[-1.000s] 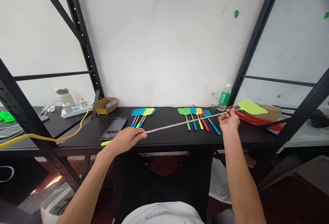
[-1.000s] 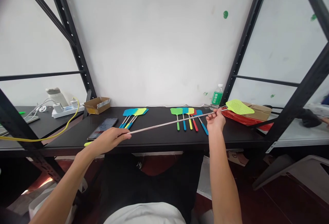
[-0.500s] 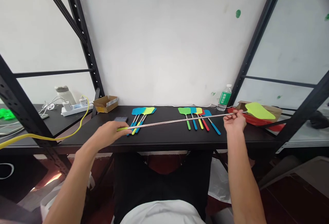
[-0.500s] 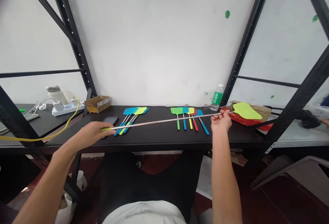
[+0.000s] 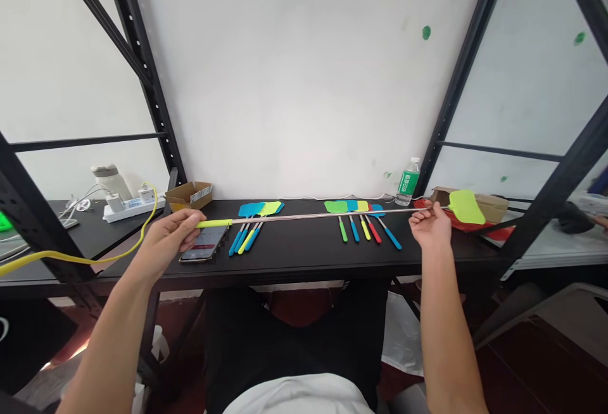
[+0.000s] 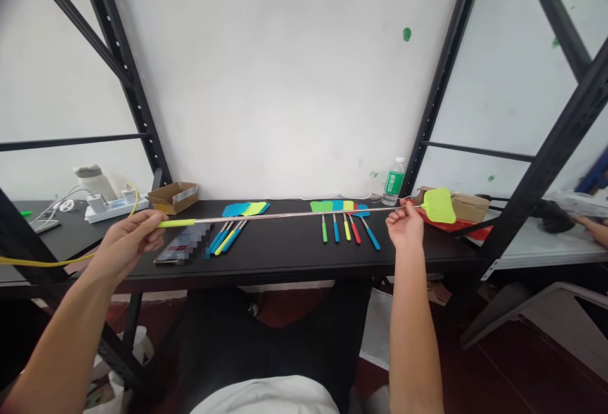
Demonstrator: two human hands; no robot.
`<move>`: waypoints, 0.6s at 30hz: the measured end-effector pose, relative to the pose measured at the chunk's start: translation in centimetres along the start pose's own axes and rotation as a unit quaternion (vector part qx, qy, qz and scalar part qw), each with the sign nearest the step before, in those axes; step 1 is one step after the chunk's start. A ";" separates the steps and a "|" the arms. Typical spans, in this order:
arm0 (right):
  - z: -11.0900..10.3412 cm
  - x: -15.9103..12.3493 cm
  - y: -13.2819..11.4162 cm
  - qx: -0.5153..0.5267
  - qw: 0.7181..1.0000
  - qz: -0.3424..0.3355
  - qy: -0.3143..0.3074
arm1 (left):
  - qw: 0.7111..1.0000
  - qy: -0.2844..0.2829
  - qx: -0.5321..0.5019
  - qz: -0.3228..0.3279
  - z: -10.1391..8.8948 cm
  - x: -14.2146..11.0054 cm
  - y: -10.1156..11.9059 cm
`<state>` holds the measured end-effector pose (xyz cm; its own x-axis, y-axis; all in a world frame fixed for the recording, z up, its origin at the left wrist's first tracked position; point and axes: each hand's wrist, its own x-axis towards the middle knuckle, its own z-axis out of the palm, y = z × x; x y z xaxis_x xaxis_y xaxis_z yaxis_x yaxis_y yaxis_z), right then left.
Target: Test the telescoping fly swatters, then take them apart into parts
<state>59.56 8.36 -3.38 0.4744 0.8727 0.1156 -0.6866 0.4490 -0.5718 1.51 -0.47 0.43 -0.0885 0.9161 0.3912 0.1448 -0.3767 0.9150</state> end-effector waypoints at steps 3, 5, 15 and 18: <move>-0.3 0.0 -0.1 0.002 0.999 0.025 -0.027 | 0.991 0.083 -0.107 0.004 -1.0 0.4 -0.8; -0.7 0.1 -0.3 0.010 0.999 0.043 -0.024 | 0.983 0.112 -0.146 -0.003 -1.5 0.5 -0.9; -0.5 -0.4 -0.1 0.037 0.997 0.065 -0.008 | 0.935 0.183 -0.304 -0.007 -1.1 0.8 -1.3; -0.6 -0.3 -0.1 0.033 0.998 0.062 -0.008 | 0.925 0.188 -0.331 0.003 -0.9 0.8 -1.4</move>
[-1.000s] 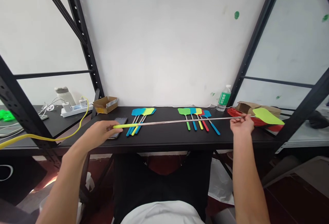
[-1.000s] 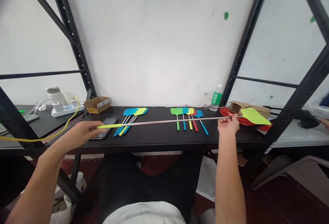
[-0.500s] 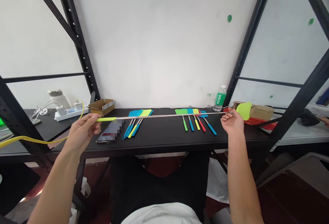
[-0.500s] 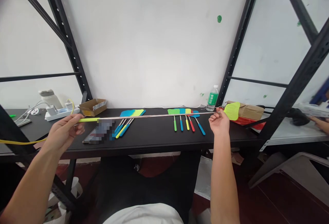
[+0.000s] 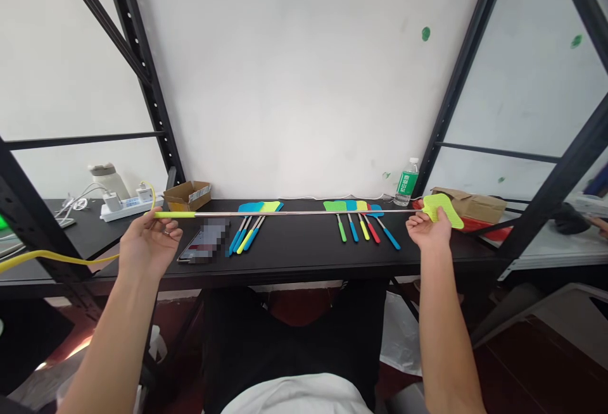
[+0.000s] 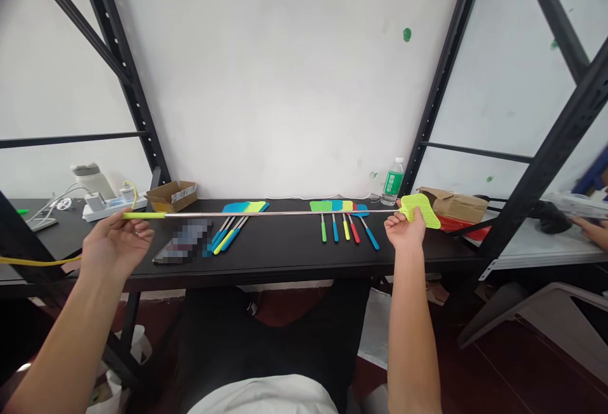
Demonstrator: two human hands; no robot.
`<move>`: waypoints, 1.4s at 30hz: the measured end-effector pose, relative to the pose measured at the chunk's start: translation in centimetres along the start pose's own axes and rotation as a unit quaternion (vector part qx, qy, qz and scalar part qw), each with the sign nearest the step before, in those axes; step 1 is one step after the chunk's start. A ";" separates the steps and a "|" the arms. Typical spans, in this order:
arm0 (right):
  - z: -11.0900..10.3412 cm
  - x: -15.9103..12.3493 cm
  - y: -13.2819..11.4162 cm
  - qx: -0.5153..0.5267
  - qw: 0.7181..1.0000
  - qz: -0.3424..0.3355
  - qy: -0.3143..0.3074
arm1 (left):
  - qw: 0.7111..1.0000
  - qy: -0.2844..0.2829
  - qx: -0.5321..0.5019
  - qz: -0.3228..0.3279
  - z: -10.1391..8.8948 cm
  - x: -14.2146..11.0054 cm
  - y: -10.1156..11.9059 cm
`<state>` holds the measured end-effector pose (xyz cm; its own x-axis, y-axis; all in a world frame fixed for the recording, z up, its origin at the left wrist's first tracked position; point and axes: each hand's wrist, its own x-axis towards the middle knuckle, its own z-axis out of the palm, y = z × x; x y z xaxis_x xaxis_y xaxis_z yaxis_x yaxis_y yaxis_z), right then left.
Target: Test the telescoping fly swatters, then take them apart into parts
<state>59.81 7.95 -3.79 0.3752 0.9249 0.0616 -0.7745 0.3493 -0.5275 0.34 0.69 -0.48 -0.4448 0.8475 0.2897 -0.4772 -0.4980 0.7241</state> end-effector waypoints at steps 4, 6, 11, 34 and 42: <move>0.1 0.3 0.2 -0.023 0.999 -0.029 0.003 | 0.999 -0.001 -0.039 -0.014 0.9 -0.5 -0.4; 0.3 0.3 0.3 -0.038 0.998 -0.040 -0.001 | 0.999 -0.017 -0.030 -0.026 1.6 -0.9 -0.6; 0.5 0.2 0.1 -0.083 0.996 -0.035 -0.018 | 0.998 -0.043 0.026 -0.034 2.1 -1.1 -0.6; -3.8 -2.3 -3.2 -0.310 0.948 0.020 -0.067 | 0.991 0.105 -0.008 0.079 -2.4 1.2 1.2; -3.0 -2.5 -3.5 -0.328 0.943 0.000 -0.063 | 0.994 0.075 -0.010 0.080 -1.7 1.1 0.5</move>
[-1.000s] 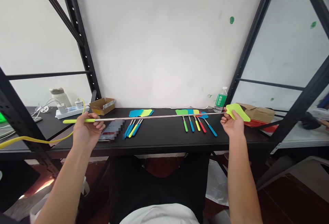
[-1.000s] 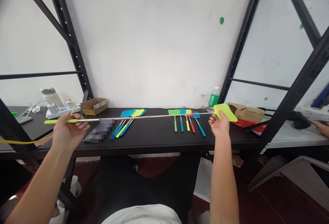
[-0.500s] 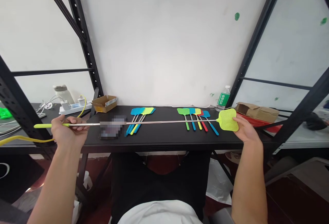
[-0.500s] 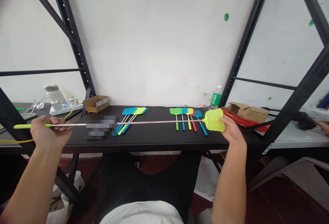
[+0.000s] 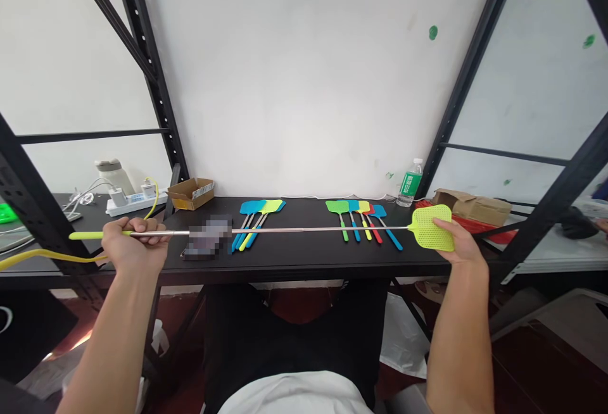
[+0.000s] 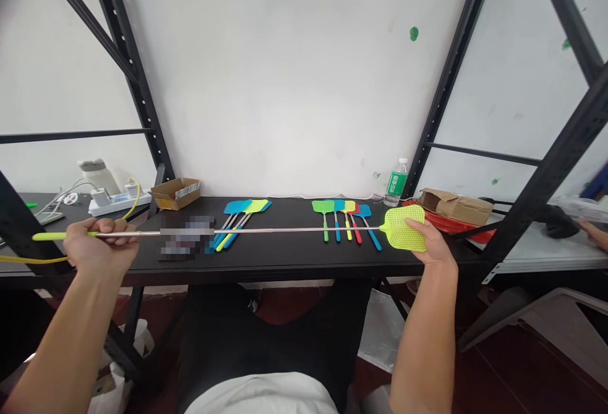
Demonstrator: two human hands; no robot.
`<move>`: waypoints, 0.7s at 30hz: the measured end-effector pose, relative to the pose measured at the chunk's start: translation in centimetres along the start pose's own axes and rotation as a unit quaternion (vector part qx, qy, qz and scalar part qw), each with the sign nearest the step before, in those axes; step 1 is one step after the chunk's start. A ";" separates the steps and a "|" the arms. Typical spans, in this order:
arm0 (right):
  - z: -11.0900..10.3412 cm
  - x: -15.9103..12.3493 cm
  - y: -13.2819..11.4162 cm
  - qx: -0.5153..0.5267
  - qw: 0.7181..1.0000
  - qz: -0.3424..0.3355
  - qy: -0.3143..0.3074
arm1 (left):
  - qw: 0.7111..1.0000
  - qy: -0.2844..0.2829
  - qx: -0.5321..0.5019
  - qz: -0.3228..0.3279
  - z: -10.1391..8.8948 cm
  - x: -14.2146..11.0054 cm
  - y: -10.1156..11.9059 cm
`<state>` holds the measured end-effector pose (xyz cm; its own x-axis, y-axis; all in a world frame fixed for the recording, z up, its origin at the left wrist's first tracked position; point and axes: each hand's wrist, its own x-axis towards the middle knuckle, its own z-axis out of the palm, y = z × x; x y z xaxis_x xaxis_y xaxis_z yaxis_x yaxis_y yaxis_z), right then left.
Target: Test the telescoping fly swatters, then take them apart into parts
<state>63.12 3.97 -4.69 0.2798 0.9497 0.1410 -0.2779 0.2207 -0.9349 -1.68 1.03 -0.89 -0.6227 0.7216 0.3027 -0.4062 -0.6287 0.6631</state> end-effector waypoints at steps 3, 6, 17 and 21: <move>1.3 0.3 0.0 -0.007 1.000 -0.002 -0.020 | 1.000 -0.009 -0.001 0.001 0.5 -0.3 -0.1; 3.8 0.2 0.0 -0.017 0.998 -0.015 -0.056 | 1.000 -0.028 -0.003 -0.005 1.7 -1.3 -0.5; 8.1 -1.2 -0.8 -0.022 0.984 -0.024 -0.175 | 0.993 -0.082 -0.008 -0.082 5.5 -4.8 -2.2; 6.2 -1.4 -1.0 -0.029 0.987 -0.021 -0.156 | 0.991 -0.098 0.029 -0.090 5.4 -4.7 -2.1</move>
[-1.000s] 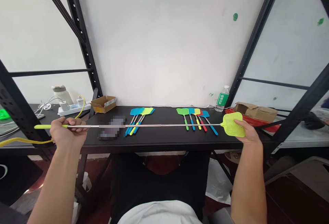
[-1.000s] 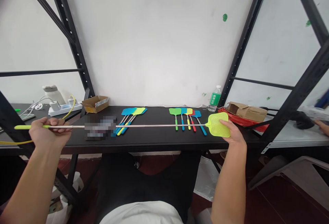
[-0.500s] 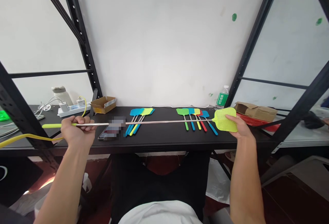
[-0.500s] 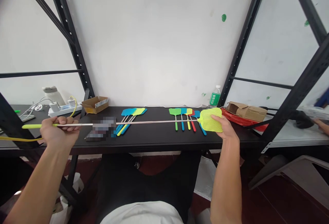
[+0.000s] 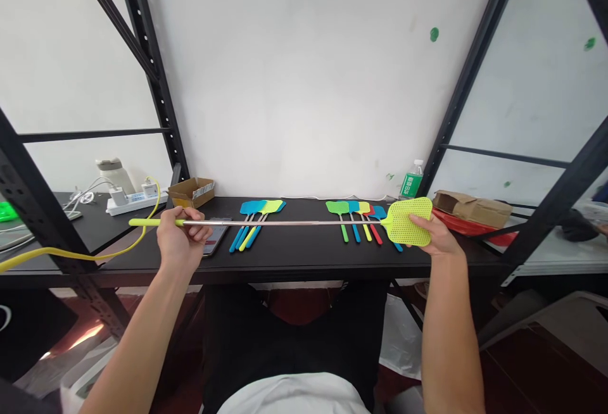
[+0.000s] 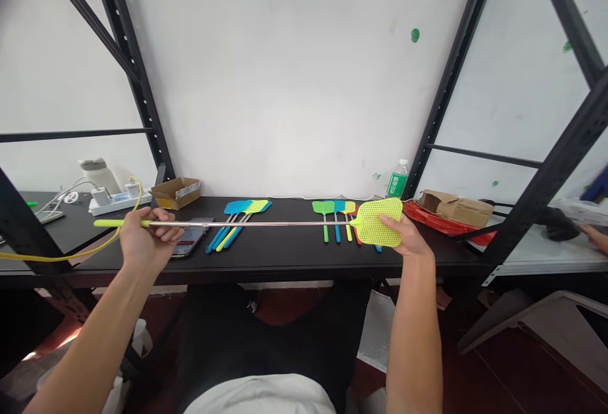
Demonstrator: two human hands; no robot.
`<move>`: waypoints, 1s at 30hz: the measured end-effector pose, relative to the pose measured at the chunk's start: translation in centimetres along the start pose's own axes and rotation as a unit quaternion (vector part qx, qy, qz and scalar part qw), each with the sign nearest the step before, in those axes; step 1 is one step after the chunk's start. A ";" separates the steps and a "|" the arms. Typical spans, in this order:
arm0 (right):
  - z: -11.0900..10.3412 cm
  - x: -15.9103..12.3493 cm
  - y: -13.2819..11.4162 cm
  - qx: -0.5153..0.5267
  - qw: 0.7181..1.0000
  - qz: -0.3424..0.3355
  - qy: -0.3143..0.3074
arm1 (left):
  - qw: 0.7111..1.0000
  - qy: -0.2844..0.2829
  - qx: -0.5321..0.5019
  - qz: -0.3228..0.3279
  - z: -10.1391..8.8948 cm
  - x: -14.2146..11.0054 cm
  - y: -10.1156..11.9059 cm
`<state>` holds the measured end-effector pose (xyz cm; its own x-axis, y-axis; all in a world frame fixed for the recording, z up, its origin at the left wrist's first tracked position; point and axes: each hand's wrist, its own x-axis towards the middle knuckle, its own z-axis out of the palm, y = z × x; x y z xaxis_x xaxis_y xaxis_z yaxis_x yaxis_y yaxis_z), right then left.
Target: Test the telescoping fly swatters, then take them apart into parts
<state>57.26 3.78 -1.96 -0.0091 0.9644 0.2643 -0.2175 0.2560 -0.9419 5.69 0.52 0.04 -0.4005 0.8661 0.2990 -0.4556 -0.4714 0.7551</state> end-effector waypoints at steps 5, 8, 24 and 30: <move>-2.1 -0.4 0.0 0.015 0.997 -0.016 0.067 | 0.999 0.035 0.026 0.027 -1.6 1.1 1.2; -2.9 -0.6 -0.1 0.011 0.995 -0.034 0.093 | 0.994 0.041 0.071 0.069 -3.1 1.8 2.3; -1.6 -0.3 -0.4 0.012 0.995 -0.020 0.094 | 0.947 -0.204 0.243 -0.045 -3.2 0.5 2.8; 0.8 0.5 -0.4 0.015 0.999 -0.019 0.049 | 0.938 -0.234 0.250 -0.052 -2.3 0.1 2.0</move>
<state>56.60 4.11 -1.33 0.0943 0.9563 0.2768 -0.2442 0.2918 -0.9248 2.94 -0.76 0.25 0.0722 0.9361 0.3443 0.0034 -0.3455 0.9384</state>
